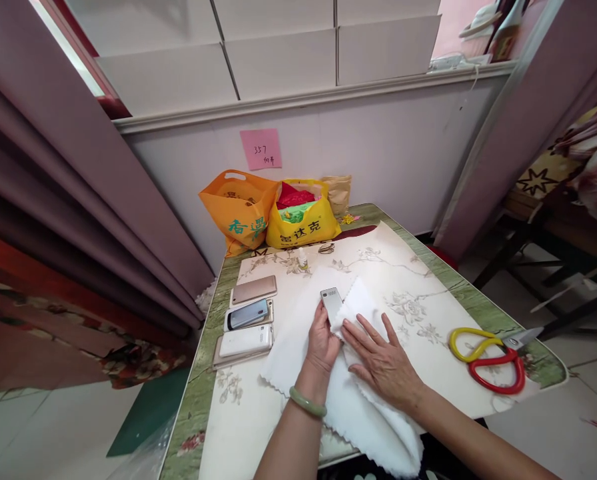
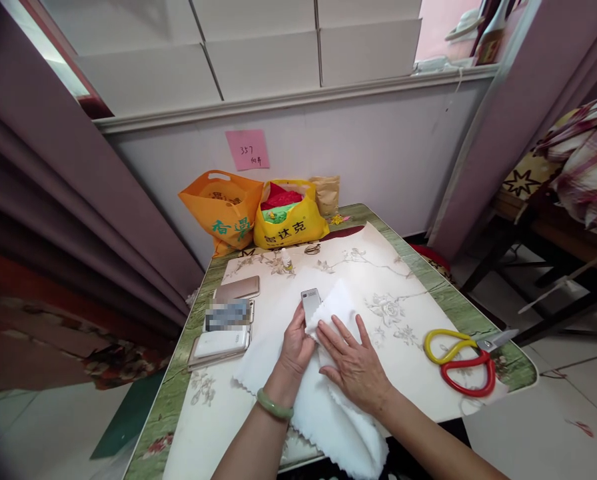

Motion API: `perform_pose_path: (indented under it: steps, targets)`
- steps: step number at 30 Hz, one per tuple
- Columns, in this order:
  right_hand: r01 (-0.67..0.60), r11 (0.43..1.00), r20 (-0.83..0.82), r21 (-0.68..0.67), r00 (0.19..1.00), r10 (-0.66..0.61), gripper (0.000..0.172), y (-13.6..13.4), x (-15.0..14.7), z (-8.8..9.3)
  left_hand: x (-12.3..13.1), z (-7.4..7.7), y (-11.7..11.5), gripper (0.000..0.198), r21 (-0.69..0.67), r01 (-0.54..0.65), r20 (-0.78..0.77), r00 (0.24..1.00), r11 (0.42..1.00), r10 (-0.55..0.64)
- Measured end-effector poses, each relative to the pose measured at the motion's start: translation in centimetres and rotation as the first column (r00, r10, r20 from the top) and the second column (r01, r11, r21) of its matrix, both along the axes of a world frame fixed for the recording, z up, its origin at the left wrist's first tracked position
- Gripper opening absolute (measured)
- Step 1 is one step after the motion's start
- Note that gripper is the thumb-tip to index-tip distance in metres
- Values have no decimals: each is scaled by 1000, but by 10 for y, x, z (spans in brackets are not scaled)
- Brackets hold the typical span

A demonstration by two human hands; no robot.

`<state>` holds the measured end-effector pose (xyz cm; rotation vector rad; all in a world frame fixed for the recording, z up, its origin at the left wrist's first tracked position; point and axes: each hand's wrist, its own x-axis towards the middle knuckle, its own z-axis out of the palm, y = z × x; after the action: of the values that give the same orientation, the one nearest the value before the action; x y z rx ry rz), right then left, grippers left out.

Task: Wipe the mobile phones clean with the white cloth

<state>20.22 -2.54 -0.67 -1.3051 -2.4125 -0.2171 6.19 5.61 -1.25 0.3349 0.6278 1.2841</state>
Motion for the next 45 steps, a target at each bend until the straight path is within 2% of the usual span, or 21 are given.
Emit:
perform_pose_path:
  steps: [4, 11, 15, 19, 23, 32, 37, 41, 45]
  targets:
    - [-7, 1000, 18, 22, 1000, 7, 65, 3, 2, 2, -1, 0, 0, 45, -15, -9, 6, 1000, 1000, 9]
    - [-66, 996, 40, 56, 997, 63, 61, 15, -14, 5, -3, -5, -2, 45, -29, 31, 58, 998, 999, -30]
    - [-69, 995, 51, 79, 997, 65, 63, 16, 0, 3, -2, -3, -3, 44, 11, 25, 44, 999, 1000, -26]
    - [-46, 996, 55, 72, 998, 42, 64, 14, 17, 4, -1, -1, -2, 40, -14, 16, 41, 999, 1000, -15]
    - [-21, 999, 51, 38, 999, 19, 58, 17, 11, 4, -2, -2, -1, 42, -49, 7, 57, 998, 999, -4]
    - [106, 993, -112, -53, 987, -112, 60, 43, -17, 6, -2, 0, -2, 29, -101, -55, 52, 997, 993, 60]
    - [224, 967, -275, -119, 929, -249, 56, 57, -22, 16, -3, 1, -4, 37, -67, 13, -35, 999, 998, -15]
    - [202, 967, -401, -156, 882, -249, 50, 64, -21, 24, -3, 4, -6, 39, -36, 51, -91, 994, 998, -54]
    - [156, 970, -469, -189, 853, -229, 40, 71, -12, 24, -2, 6, -8, 44, -42, 127, -103, 986, 991, -131]
